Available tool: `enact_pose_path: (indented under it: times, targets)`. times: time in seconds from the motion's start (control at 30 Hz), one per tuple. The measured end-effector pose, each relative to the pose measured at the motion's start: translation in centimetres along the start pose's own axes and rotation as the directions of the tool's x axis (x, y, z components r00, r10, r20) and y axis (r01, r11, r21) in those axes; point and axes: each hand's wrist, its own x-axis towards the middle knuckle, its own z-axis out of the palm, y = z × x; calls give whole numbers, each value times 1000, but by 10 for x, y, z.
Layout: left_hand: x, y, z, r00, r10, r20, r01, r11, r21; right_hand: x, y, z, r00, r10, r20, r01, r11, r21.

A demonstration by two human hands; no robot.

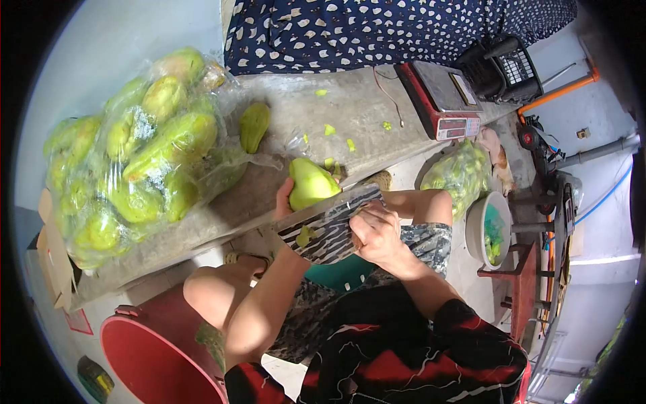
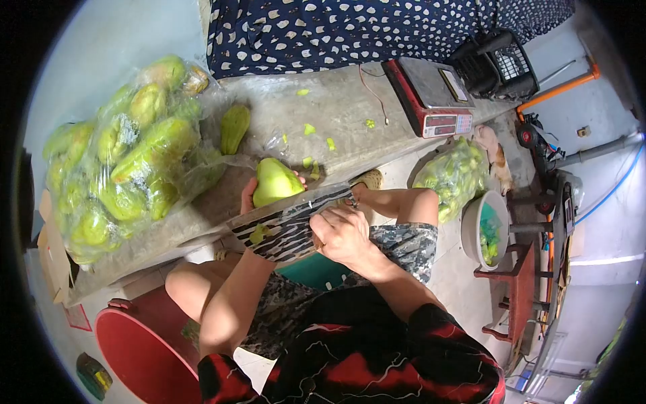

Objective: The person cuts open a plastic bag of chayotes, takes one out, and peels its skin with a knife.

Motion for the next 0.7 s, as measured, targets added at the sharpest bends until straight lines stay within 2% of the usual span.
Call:
enact_pose_path:
  times: [0.13, 0.17, 0.2, 0.23, 0.33, 0.37, 0.4, 0.47, 0.5, 0.6, 0.67, 0.7]
  targets:
    - [0, 0, -2, 999, -43, -17, 42, 997, -61, -3, 6, 2, 1000, 11, 5, -11, 1000, 9]
    - [0, -3, 3, 989, 54, -137, -58, 998, -28, -10, 16, 6, 996, 87, 34, -86, 996, -39]
    - [1, -3, 4, 980, 98, -173, -111, 991, -68, -16, 24, 8, 985, 164, 60, -158, 983, -89]
    - [2, -3, 4, 967, 142, -210, -166, 981, -104, -19, 29, 6, 958, 280, 53, -278, 959, -48]
    - [1, 2, 9, 952, 136, -275, -175, 977, -122, -23, 32, -8, 935, 344, 91, -342, 939, -40]
    - [2, -2, 12, 955, 166, -246, -184, 982, -51, -23, 26, -11, 930, 354, 97, -351, 935, -43]
    - [-1, -4, 15, 955, 157, -251, -175, 983, -53, -20, 19, -11, 962, 268, 52, -267, 963, -22]
    - [-4, -2, 20, 991, 68, -120, -61, 996, 58, -14, 14, -10, 994, 113, 3, -113, 993, 43]
    - [-4, -1, 19, 999, 24, -47, -23, 1000, 18, -8, 7, -13, 995, 99, 13, -99, 994, 48]
    - [-6, 0, 17, 999, -46, -29, 45, 998, -37, 3, -3, -18, 998, 66, 14, -67, 996, 55]
    - [-5, 0, 16, 1000, -19, -3, 19, 1000, 5, 3, -1, -16, 999, 48, 11, -49, 997, 61]
    - [-8, 0, 19, 998, 29, -61, -25, 997, 71, 1, 3, -14, 996, 84, 10, -84, 996, 41]
